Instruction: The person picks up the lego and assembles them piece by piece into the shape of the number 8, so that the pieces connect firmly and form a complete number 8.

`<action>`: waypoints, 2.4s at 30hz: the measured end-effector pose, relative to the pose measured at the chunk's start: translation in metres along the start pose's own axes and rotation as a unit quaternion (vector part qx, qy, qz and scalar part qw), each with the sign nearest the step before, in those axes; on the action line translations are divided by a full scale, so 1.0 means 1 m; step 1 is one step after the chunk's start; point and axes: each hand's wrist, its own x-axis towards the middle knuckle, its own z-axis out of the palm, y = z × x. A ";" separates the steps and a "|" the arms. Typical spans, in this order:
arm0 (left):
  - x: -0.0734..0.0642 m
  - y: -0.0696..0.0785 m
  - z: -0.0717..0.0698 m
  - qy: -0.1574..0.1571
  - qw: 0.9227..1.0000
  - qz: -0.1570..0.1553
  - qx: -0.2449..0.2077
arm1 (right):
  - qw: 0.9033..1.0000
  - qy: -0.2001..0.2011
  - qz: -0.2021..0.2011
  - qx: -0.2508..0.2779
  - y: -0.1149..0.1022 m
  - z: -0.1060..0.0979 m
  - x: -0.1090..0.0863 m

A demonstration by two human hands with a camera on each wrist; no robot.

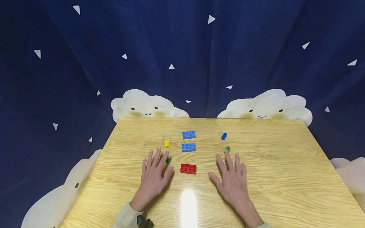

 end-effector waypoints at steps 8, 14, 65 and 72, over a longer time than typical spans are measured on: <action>0.001 0.001 0.000 -0.025 1.000 -0.009 -0.006 | 1.000 -0.009 -0.007 0.005 -0.006 0.007 0.002; 0.005 -0.002 0.002 -0.035 0.999 -0.008 -0.009 | 0.999 -0.033 -0.013 0.014 -0.013 0.013 0.002; 0.045 -0.019 0.001 -0.064 0.990 -0.014 -0.123 | 0.978 -0.030 -0.109 0.177 -0.035 0.052 0.051; 0.043 -0.018 0.001 -0.072 0.990 -0.020 -0.118 | 0.968 -0.027 -0.113 0.223 -0.034 0.054 0.053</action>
